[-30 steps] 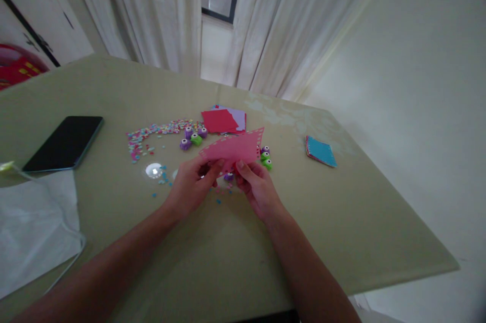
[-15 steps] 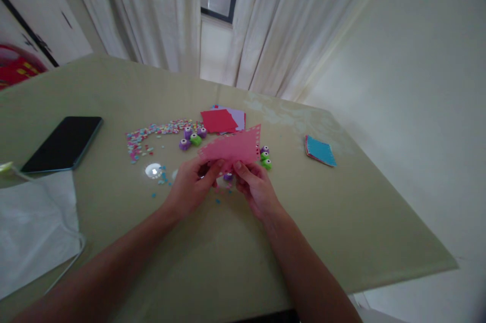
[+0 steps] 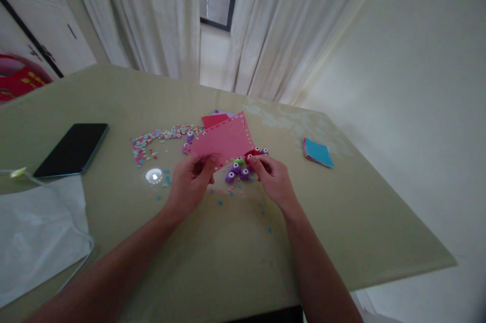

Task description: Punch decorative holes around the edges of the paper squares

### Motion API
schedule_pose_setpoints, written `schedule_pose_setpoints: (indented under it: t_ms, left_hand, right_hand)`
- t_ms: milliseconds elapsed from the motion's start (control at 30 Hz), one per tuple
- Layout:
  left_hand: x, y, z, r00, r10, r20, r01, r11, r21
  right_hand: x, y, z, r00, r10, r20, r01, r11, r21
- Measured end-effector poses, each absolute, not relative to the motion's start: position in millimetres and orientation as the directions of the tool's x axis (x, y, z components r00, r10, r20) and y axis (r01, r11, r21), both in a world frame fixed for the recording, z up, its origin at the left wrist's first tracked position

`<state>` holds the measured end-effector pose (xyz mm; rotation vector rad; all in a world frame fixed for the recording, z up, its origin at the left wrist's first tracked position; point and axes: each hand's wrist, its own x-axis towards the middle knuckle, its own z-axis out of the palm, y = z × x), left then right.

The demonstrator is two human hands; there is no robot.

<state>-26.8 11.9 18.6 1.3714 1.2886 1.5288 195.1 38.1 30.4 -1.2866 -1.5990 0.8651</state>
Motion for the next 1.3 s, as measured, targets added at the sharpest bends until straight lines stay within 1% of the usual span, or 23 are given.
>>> schedule_pose_setpoints:
  t_ms: [67,133,200,367,433,500,600,800,867,933,1033,1100,1167,1233,1300]
  left_hand:
    - [-27.4,12.5,18.1,-0.220,0.934,0.281,0.105,-0.264,0.959]
    - [-28.7,13.5,17.8,-0.256,0.924,0.284,0.093,-0.269,0.959]
    - [-30.4,15.0,18.1,-0.292,0.913,0.283,0.082,-0.271,0.959]
    - [-34.0,19.3,19.6,-0.368,0.889,0.273,0.060,-0.270,0.961]
    - [-34.9,20.4,19.2,-0.401,0.873,0.277,0.064,-0.275,0.959]
    - [-35.8,20.6,18.2,-0.423,0.861,0.283,0.067,-0.282,0.957]
    - [-37.2,20.2,16.5,-0.427,0.857,0.288,0.072,-0.286,0.956]
    - [-40.0,22.9,17.3,-0.444,0.848,0.290,0.082,-0.284,0.955]
    - [-41.2,24.7,20.0,-0.463,0.834,0.299,0.082,-0.296,0.952]
    - [-43.1,26.8,22.8,-0.491,0.818,0.300,0.073,-0.305,0.950]
    - [-47.2,31.5,23.5,-0.550,0.791,0.269,0.013,-0.314,0.949]
    - [-50.5,35.9,21.3,-0.594,0.769,0.237,-0.045,-0.326,0.944]
    - [-53.8,40.3,18.8,-0.631,0.748,0.205,-0.091,-0.334,0.938]
    - [-56.7,43.8,17.8,-0.653,0.734,0.187,-0.112,-0.338,0.934]
    - [-58.9,45.7,18.7,-0.664,0.724,0.185,-0.114,-0.343,0.932]
  right_hand:
    - [203.0,39.1,32.4,-0.048,0.956,0.288,0.489,0.274,-0.828]
    - [210.8,39.4,33.8,-0.049,0.952,0.301,0.573,0.273,-0.772]
    - [218.0,39.1,33.9,-0.072,0.968,0.239,0.642,0.229,-0.732]
    - [227.5,37.7,29.3,-0.103,0.994,0.024,0.767,0.095,-0.635]
    - [227.2,38.2,27.5,-0.128,0.991,-0.028,0.801,0.087,-0.593]
    - [226.2,39.4,26.6,-0.135,0.990,-0.039,0.808,0.087,-0.583]
    - [226.0,41.8,26.3,-0.125,0.992,-0.018,0.805,0.091,-0.587]
    - [231.0,44.4,23.4,-0.136,0.990,0.045,0.845,0.139,-0.517]
    - [232.0,45.2,22.6,-0.119,0.988,0.102,0.850,0.155,-0.504]
    - [229.5,45.4,23.4,-0.093,0.978,0.188,0.848,0.177,-0.499]
    - [214.5,41.6,25.8,-0.081,0.945,0.315,0.821,0.242,-0.516]
    - [197.2,35.8,25.4,-0.136,0.916,0.379,0.791,0.330,-0.515]
    - [178.5,29.4,21.8,-0.277,0.869,0.411,0.769,0.457,-0.447]
    - [163.9,24.8,15.3,-0.430,0.818,0.382,0.761,0.556,-0.334]
    - [156.5,23.3,7.6,-0.480,0.812,0.333,0.782,0.568,-0.256]
